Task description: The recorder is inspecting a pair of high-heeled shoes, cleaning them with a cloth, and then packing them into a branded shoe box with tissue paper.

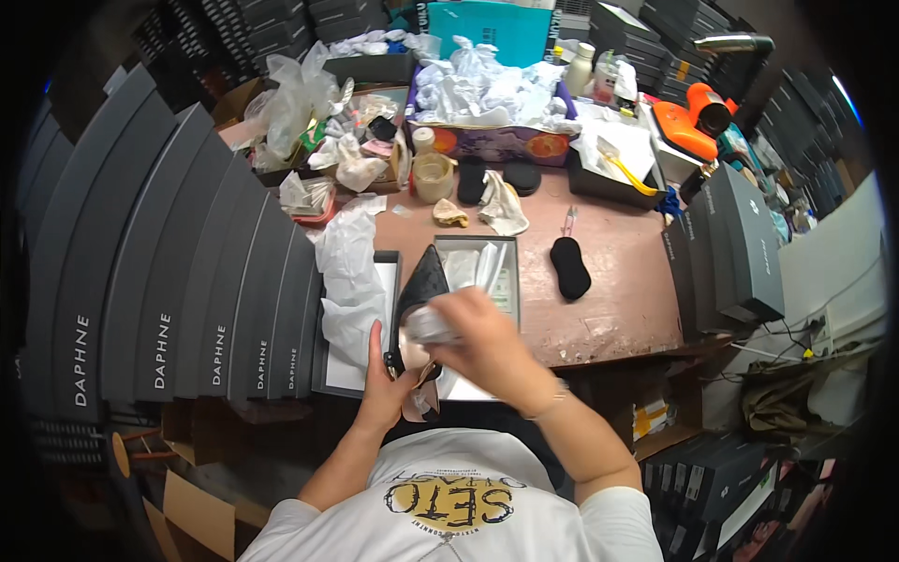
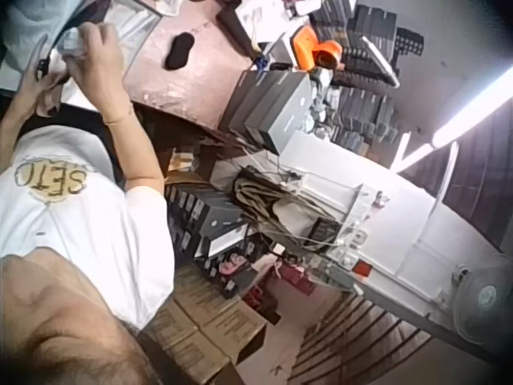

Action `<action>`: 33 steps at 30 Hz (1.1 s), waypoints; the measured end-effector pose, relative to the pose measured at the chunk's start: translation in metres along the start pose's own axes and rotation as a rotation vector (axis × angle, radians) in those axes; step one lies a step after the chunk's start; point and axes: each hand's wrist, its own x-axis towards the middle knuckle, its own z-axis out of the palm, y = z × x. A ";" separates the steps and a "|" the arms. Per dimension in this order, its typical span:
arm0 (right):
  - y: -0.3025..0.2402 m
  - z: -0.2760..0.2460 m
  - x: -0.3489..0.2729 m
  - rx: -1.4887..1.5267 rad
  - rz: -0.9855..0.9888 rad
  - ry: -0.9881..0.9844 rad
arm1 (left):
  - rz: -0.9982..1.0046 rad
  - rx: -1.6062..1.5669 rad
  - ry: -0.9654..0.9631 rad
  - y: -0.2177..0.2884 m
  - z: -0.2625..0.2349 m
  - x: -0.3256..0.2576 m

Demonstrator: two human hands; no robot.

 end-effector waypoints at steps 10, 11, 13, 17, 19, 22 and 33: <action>0.023 0.047 -0.039 -0.040 -0.175 -0.314 | -0.007 0.110 0.126 -0.011 -0.002 -0.036; 0.024 0.040 -0.034 -0.020 -0.088 -0.412 | -0.035 0.130 0.109 -0.006 0.002 -0.040; 0.021 0.049 -0.034 -0.264 -0.155 -0.420 | 0.012 0.100 0.097 -0.032 0.002 -0.043; 0.026 0.080 -0.023 -0.361 -0.145 -0.137 | 0.043 0.014 0.112 -0.027 0.006 -0.041; 0.026 0.079 -0.019 -0.179 -0.079 0.001 | -0.014 -0.142 0.139 -0.017 0.006 -0.040; 0.027 0.066 -0.017 0.037 0.138 0.157 | 0.070 0.205 0.069 -0.007 -0.003 -0.046; 0.075 0.091 -0.011 0.237 0.311 -0.012 | -0.230 -0.462 0.207 0.015 -0.077 0.030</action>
